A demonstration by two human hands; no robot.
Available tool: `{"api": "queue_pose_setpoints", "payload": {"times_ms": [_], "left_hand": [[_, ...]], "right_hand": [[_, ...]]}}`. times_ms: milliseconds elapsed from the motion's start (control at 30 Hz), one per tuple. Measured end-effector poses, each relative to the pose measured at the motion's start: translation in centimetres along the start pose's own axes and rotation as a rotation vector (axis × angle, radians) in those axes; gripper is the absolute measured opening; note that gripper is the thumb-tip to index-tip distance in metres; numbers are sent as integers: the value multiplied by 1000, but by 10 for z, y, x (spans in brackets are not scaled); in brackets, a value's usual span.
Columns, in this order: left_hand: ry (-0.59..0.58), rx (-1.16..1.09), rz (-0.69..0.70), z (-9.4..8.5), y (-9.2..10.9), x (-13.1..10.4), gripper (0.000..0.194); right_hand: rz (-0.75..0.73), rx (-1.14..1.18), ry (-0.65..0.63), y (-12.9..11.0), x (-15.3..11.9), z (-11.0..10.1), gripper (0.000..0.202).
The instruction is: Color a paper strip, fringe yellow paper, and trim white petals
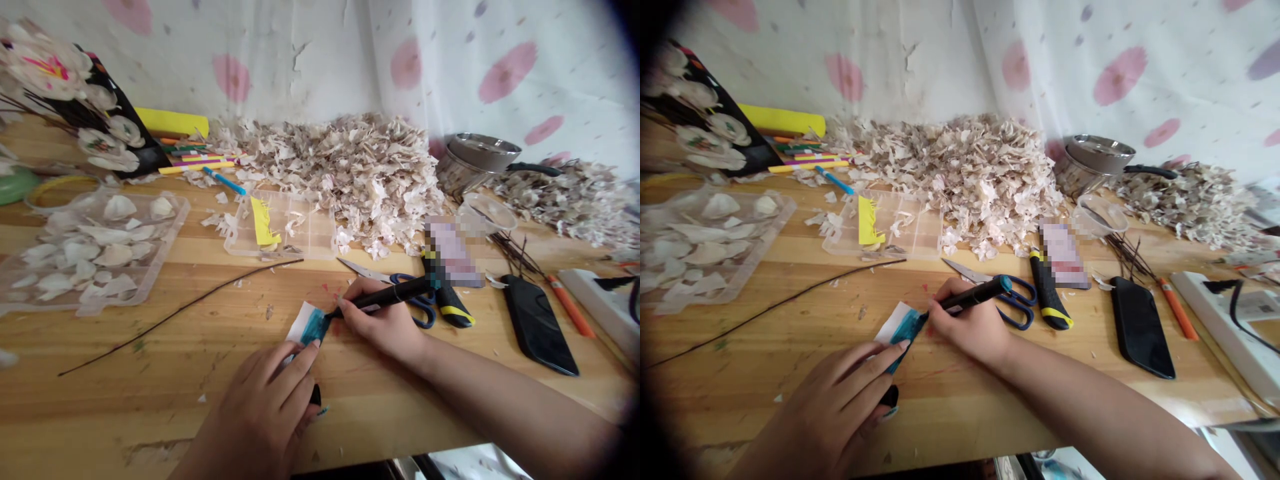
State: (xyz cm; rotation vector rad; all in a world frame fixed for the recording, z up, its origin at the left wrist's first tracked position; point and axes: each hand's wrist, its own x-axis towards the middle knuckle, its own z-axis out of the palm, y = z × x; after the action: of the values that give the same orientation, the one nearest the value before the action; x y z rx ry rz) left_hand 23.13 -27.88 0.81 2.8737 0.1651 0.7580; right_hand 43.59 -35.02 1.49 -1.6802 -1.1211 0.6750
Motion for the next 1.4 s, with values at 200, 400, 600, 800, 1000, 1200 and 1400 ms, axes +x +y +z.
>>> {"api": "queue_pose_setpoints", "payload": {"times_ms": [200, 400, 600, 800, 1000, 1200, 1400], "left_hand": [[-9, 18, 17, 0, 0, 0, 35], [1, 13, 9, 1, 0, 0, 35], [5, 11, 5, -2, -1, -1, 35], [-4, -5, 2, 0, 1, 0, 33], [-7, -57, -4, -3, 2, 1, 27], [7, -86, -15, -16, -7, -6, 23], [-181, -217, -63, -35, -28, 19, 23]], "right_hand": [[-50, 29, -97, 0, 1, -2, 15], [32, 42, 5, 2, 2, -2, 19], [14, 27, -36, 2, 3, -3, 15], [96, 96, 51, 4, 4, -3, 18], [86, 204, 34, 9, 6, -4, 18], [-5, 189, -14, 6, 5, -6, 11], [-24, 194, -25, 7, 2, -6, 10]]}}
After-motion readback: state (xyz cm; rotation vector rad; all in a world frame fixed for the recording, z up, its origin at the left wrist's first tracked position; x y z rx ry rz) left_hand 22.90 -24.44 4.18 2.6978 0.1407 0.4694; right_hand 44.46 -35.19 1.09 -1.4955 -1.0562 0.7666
